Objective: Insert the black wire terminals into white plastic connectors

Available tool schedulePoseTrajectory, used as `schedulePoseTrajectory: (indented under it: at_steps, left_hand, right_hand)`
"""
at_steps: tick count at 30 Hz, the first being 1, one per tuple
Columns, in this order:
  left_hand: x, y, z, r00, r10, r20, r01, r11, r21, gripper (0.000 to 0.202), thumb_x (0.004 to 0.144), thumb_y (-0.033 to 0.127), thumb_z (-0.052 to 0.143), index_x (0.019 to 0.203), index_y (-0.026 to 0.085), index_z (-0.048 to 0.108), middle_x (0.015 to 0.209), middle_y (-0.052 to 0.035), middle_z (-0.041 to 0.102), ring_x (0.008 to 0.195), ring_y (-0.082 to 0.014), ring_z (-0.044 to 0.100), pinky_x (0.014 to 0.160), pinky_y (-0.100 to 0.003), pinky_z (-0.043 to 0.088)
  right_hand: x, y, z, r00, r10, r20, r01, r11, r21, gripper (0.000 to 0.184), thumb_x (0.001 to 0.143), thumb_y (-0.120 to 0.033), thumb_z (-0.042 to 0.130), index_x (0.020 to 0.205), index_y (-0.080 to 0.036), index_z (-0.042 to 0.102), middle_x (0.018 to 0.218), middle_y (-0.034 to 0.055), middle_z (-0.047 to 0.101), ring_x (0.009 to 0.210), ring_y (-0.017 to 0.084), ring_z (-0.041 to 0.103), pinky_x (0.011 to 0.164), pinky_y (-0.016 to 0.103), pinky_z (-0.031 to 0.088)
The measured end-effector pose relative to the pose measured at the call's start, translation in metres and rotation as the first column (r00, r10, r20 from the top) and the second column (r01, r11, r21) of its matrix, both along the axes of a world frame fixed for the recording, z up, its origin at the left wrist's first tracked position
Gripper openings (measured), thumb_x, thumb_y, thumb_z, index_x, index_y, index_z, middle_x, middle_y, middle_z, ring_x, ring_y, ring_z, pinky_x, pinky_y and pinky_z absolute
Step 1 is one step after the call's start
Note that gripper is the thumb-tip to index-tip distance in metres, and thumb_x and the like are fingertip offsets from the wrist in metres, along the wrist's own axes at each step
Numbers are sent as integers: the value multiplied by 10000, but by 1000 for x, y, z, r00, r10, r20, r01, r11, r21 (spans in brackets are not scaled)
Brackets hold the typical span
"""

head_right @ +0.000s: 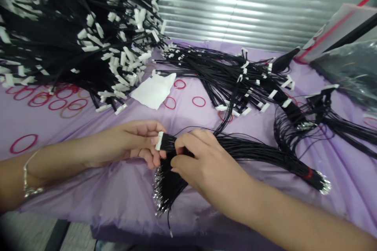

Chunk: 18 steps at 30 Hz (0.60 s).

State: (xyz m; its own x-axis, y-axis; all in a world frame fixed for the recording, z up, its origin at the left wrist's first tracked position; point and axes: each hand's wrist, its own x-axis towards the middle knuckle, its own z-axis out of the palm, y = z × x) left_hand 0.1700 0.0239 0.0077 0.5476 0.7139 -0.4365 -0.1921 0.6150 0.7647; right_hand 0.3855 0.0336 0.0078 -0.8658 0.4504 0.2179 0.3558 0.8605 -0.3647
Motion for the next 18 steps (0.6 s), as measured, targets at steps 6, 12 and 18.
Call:
schedulePoseTrajectory:
  at_steps: [6,12,18]
  left_hand:
    - [0,1,-4,1000,-11,21,11,1000,5,41,833,124,524,853,127,488,758,-59,655,626,-124,654,631,-251,530]
    - [0,0,-5,1000,-14,27,13,999,38,76,824,147,554,871,132,495,777,-51,652,658,-133,656,674,-288,538]
    - [0,0,-15,999,-38,36,36,997,66,69,851,176,534,876,135,484,814,-67,656,709,-150,664,690,-299,537]
  right_hand:
    - [0,-2,2,990,49,-134,-40,997,67,82,862,-99,498,891,-145,559,899,55,583,893,167,485,804,344,345]
    - [-3,-6,5,971,-142,-193,123,986,-109,75,839,-100,506,828,-171,529,688,-18,547,687,114,465,700,289,351]
    - [-9,-4,2,956,-272,-114,242,944,-225,106,813,-108,514,737,-176,486,647,-24,504,639,104,463,621,243,372]
